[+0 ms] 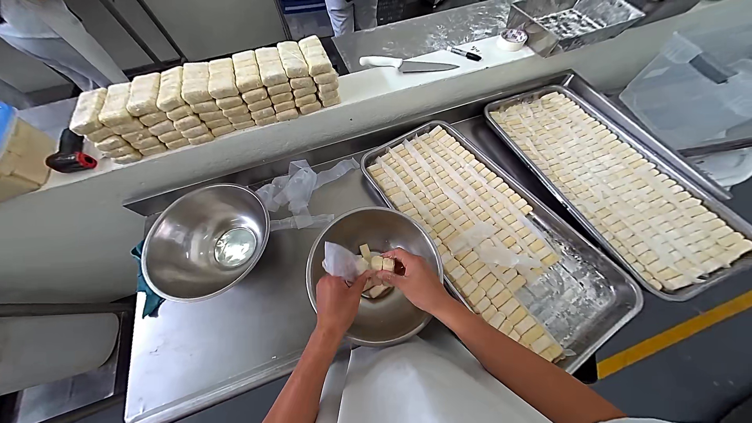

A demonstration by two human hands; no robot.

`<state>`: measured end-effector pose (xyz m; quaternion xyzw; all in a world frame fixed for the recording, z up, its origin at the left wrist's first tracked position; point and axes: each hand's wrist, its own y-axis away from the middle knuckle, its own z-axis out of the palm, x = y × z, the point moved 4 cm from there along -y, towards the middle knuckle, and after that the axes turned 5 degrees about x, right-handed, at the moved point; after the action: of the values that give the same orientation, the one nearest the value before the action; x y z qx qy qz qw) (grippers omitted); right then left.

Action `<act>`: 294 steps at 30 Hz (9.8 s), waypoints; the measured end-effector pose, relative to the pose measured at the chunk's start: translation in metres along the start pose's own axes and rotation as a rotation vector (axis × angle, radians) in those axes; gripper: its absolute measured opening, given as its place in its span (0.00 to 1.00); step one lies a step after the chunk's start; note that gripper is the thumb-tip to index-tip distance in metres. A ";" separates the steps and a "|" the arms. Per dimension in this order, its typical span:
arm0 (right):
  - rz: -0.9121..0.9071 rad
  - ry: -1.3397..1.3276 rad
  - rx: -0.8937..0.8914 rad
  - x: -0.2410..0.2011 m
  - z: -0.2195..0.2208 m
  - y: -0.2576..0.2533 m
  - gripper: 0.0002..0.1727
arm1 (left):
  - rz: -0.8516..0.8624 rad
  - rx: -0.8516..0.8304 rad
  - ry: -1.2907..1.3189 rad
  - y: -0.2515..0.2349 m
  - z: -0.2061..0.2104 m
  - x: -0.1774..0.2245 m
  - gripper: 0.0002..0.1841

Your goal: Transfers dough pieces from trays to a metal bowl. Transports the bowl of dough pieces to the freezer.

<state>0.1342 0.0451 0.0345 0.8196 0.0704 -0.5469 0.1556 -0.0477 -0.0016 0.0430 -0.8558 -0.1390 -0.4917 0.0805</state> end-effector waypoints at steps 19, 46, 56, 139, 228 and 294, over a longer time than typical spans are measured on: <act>0.060 -0.227 -0.102 0.002 -0.001 -0.001 0.19 | -0.133 -0.223 0.419 0.000 0.026 -0.004 0.13; -0.050 -0.108 0.023 0.024 -0.026 -0.016 0.17 | -0.126 -0.123 0.348 -0.026 -0.001 -0.011 0.19; -0.119 0.290 -0.141 -0.004 0.021 -0.013 0.15 | 0.224 -0.032 0.515 -0.010 -0.025 0.066 0.18; 0.671 0.548 0.477 0.199 -0.202 0.010 0.51 | -0.192 0.033 -0.118 -0.037 -0.029 -0.093 0.41; 0.663 0.521 0.124 0.171 -0.097 0.146 0.50 | -0.185 0.087 -0.047 -0.036 -0.032 -0.093 0.36; -0.096 0.168 -0.179 -0.022 0.023 -0.016 0.18 | -0.039 -0.142 0.176 -0.007 0.001 -0.008 0.15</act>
<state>0.1003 0.0541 0.0440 0.8412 0.1706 -0.4745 0.1954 -0.0529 0.0036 0.0351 -0.8099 -0.1125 -0.5752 0.0220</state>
